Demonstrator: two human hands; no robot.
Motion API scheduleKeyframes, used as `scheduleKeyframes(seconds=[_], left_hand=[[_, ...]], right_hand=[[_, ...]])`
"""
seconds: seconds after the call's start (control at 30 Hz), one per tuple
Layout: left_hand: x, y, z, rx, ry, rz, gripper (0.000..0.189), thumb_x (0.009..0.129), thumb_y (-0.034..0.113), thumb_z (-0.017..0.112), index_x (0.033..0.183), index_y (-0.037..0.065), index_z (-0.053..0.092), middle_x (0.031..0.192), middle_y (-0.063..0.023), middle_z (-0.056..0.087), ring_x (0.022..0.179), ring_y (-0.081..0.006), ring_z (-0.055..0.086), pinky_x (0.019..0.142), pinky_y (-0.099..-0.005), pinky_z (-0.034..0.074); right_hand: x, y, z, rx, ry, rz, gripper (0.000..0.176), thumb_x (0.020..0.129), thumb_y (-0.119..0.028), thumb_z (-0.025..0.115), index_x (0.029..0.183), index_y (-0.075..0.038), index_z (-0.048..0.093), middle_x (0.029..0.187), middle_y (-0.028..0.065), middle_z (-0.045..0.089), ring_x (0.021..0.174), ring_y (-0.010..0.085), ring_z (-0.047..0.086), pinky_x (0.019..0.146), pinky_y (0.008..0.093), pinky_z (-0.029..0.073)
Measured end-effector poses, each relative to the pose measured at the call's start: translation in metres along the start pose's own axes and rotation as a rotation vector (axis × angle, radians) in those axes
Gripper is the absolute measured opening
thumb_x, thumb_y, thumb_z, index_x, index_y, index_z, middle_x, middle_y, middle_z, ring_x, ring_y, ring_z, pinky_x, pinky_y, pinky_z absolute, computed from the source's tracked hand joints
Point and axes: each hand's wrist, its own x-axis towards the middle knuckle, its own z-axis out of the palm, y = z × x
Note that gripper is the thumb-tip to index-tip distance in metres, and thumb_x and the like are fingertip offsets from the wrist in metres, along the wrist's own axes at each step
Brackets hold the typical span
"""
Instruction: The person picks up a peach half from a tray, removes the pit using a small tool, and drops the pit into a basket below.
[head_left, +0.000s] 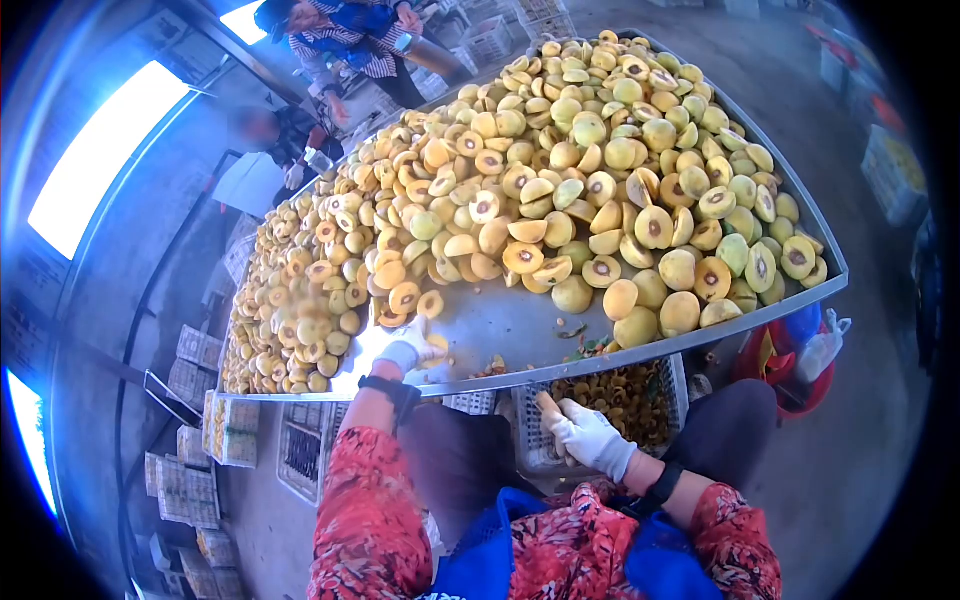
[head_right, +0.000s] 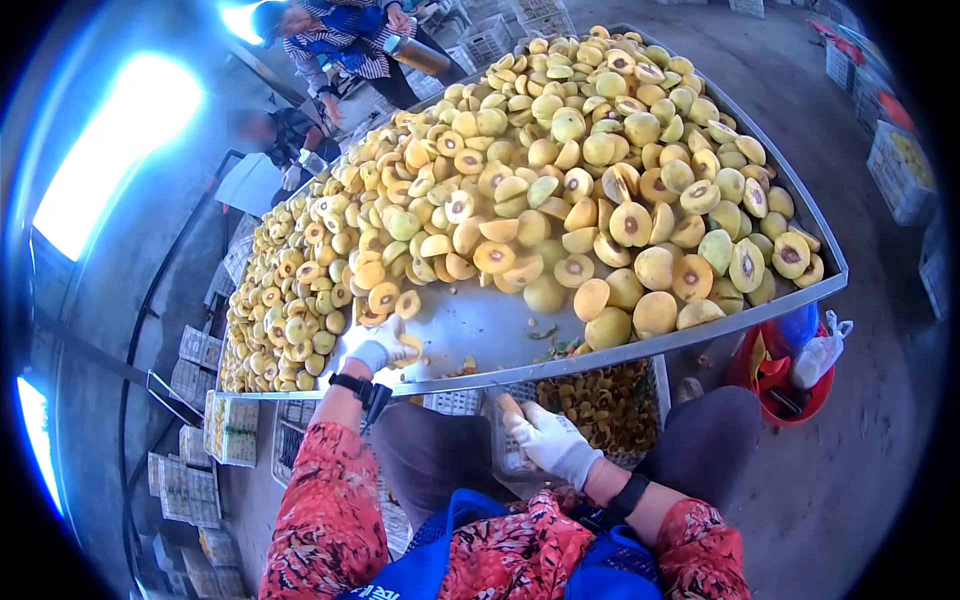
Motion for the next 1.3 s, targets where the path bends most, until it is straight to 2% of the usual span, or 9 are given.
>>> scheduleKeyframes(seconds=[0.03, 0.13, 0.33, 0.73, 0.83, 0.9, 1.07, 1.17, 1.3], left_hand=[[-0.004, 0.002, 0.004, 0.003, -0.003, 0.0, 0.065, 0.075, 0.027, 0.072, 0.13, 0.008, 0.045, 0.11, -0.016, 0.064, 0.093, -0.0301, 0.067, 0.077, -0.0369, 0.056], [-0.05, 0.044, 0.016, -1.216, 0.117, 0.112, 0.045, 0.084, 0.019, 0.069, 0.123, 0.01, 0.049, 0.102, -0.0105, 0.063, 0.072, -0.0228, 0.068, 0.05, -0.0296, 0.053], [-0.107, 0.111, 0.061, -1.869, 0.019, 0.217, 0.057, 0.099, 0.049, 0.037, 0.124, 0.002, 0.054, 0.104, -0.01, 0.063, 0.088, -0.0211, 0.063, 0.073, -0.0335, 0.053], [-0.119, 0.148, 0.1, -1.54, 0.52, 0.181, 0.04, 0.1, 0.032, 0.042, 0.112, -0.002, 0.06, 0.1, -0.0096, 0.063, 0.088, -0.0159, 0.06, 0.079, -0.0282, 0.051], [-0.116, 0.144, 0.107, -1.542, 0.57, 0.24, 0.034, 0.099, 0.028, 0.049, 0.109, -0.002, 0.061, 0.1, -0.0093, 0.064, 0.085, -0.0151, 0.062, 0.075, -0.0277, 0.052], [-0.118, 0.14, 0.105, -1.398, 0.543, 0.344, 0.037, 0.098, 0.032, 0.051, 0.108, -0.002, 0.061, 0.098, -0.0114, 0.066, 0.083, -0.0166, 0.064, 0.074, -0.029, 0.052], [-0.119, 0.135, 0.103, -1.504, 0.365, 0.419, 0.051, 0.097, 0.044, 0.049, 0.109, -0.003, 0.06, 0.093, -0.0158, 0.068, 0.079, -0.0207, 0.065, 0.068, -0.0311, 0.054], [-0.123, 0.14, 0.102, -1.615, 0.304, 0.374, 0.065, 0.094, 0.058, 0.045, 0.113, -0.003, 0.057, 0.095, -0.0187, 0.067, 0.072, -0.0242, 0.065, 0.056, -0.0328, 0.055], [-0.129, 0.134, 0.096, -1.493, 0.372, 0.459, 0.054, 0.098, 0.047, 0.047, 0.118, -0.003, 0.056, 0.105, -0.0157, 0.065, 0.086, -0.0217, 0.064, 0.072, -0.032, 0.054]], right_hand=[[0.001, 0.0, -0.001, 0.004, 0.0, 0.001, 0.046, 0.097, -0.045, 0.044, 0.11, -0.003, 0.055, 0.079, 0.0184, 0.064, 0.065, 0.0284, 0.064, 0.06, 0.0411, 0.051], [-0.001, -0.016, -0.001, -0.252, 0.232, -0.334, 0.041, 0.096, -0.044, 0.046, 0.098, -0.004, 0.052, 0.082, 0.0258, 0.061, 0.083, 0.0473, 0.058, 0.068, 0.0521, 0.045], [-0.005, -0.036, 0.005, -0.264, 0.247, -0.355, 0.042, 0.098, -0.045, 0.044, 0.097, -0.004, 0.052, 0.081, 0.0246, 0.062, 0.081, 0.0453, 0.06, 0.066, 0.0506, 0.046], [-0.01, -0.03, 0.003, -0.152, 0.135, -0.255, 0.046, 0.096, -0.045, 0.045, 0.099, 0.0, 0.054, 0.089, 0.0268, 0.065, 0.088, 0.0476, 0.06, 0.076, 0.0517, 0.046], [-0.011, -0.033, -0.006, 0.072, -0.002, -0.202, 0.051, 0.095, -0.051, 0.047, 0.094, 0.0, 0.055, 0.07, 0.0196, 0.063, 0.063, 0.0388, 0.063, 0.058, 0.0446, 0.048], [-0.005, -0.029, -0.013, 0.675, -0.462, 0.215, 0.052, 0.097, -0.053, 0.046, 0.092, -0.003, 0.056, 0.054, -0.0016, 0.042, 0.037, 0.0038, 0.032, 0.034, 0.0208, 0.023], [-0.005, -0.023, -0.016, 0.772, -0.702, 0.194, 0.058, 0.097, -0.056, 0.044, 0.074, -0.004, 0.055, 0.052, -0.0008, 0.042, 0.035, 0.0053, 0.034, 0.032, 0.0215, 0.022], [-0.007, -0.019, -0.003, 0.578, -0.474, -0.002, 0.055, 0.098, -0.053, 0.044, 0.08, -0.003, 0.057, 0.054, 0.0001, 0.045, 0.036, 0.0061, 0.038, 0.033, 0.022, 0.025], [-0.02, -0.02, 0.004, 0.516, -0.23, -0.107, 0.054, 0.096, -0.055, 0.046, 0.089, -0.003, 0.06, 0.056, 0.0008, 0.05, 0.042, 0.0074, 0.044, 0.038, 0.0219, 0.032]])
